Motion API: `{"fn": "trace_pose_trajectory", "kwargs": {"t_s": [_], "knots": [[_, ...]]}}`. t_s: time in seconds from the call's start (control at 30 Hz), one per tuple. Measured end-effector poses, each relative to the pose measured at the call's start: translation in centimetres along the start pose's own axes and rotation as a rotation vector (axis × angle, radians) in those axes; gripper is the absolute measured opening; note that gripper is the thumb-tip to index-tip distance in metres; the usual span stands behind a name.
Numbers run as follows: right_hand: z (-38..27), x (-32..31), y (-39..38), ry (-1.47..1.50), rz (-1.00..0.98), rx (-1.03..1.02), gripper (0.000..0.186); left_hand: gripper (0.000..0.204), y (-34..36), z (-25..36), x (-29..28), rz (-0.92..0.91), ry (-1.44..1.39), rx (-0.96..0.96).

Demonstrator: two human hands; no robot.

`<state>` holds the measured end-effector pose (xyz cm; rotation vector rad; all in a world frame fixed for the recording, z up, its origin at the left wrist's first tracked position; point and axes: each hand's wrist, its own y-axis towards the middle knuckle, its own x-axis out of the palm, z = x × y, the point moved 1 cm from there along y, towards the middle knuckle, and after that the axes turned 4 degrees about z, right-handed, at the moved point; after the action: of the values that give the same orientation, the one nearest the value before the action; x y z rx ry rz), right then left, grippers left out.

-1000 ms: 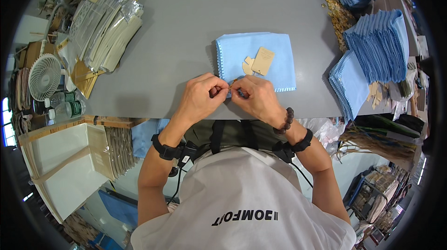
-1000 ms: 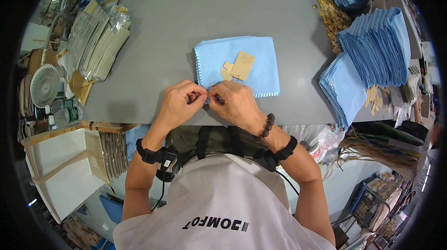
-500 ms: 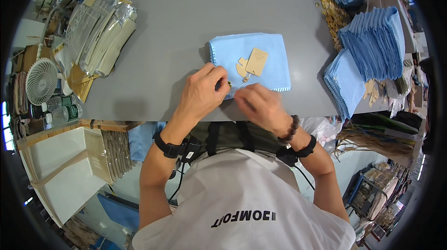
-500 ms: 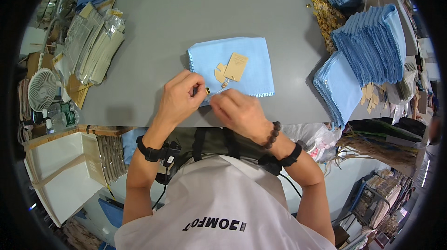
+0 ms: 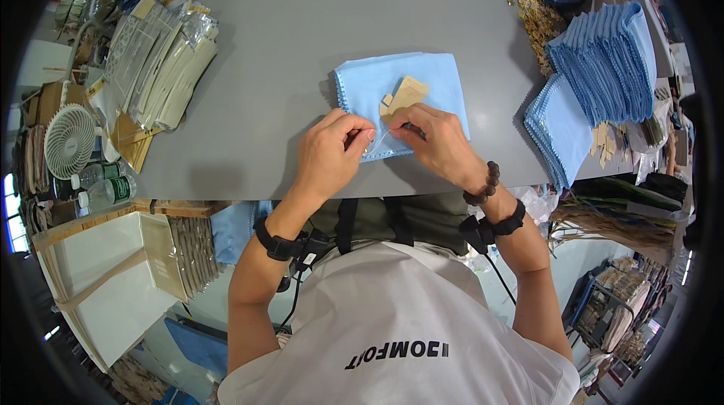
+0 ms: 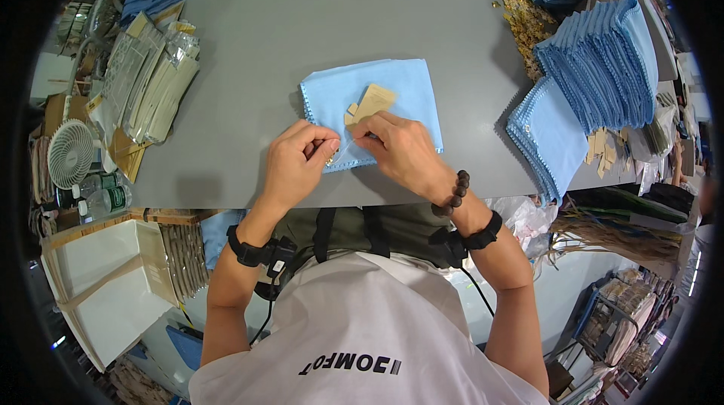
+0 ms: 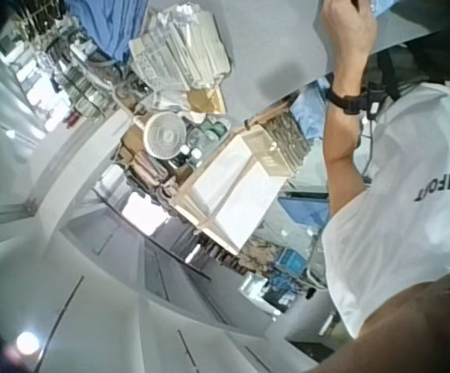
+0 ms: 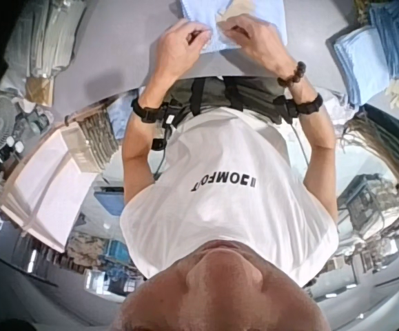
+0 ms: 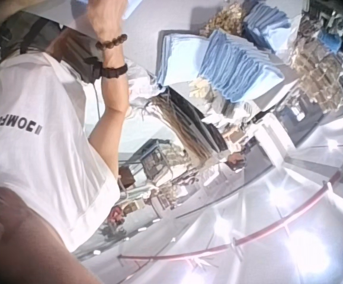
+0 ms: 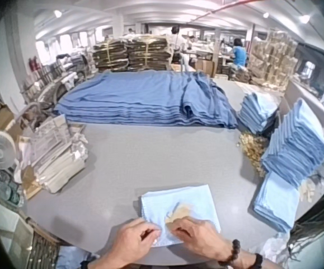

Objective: The person folds light blue cloths, attaches a tag to each, and places them into clear plastic bags. The person repeats this process for multiple cloths, stacking the packaged items on the table.

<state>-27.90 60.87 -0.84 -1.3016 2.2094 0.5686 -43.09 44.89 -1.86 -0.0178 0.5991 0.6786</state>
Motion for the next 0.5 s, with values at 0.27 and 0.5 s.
{"fn": "trace_pose_trajectory", "kwargs": {"t_s": [0.27,0.5], "knots": [[-0.5,2.0,0.6,0.277,0.047,0.196,0.011,0.013,-0.1,-0.8,0.5,0.039,-0.090,-0.050],[-0.5,2.2,0.6,0.255,0.057,0.165,0.011,0.012,0.0,-1.1,0.6,0.045,-0.011,0.043]]}}
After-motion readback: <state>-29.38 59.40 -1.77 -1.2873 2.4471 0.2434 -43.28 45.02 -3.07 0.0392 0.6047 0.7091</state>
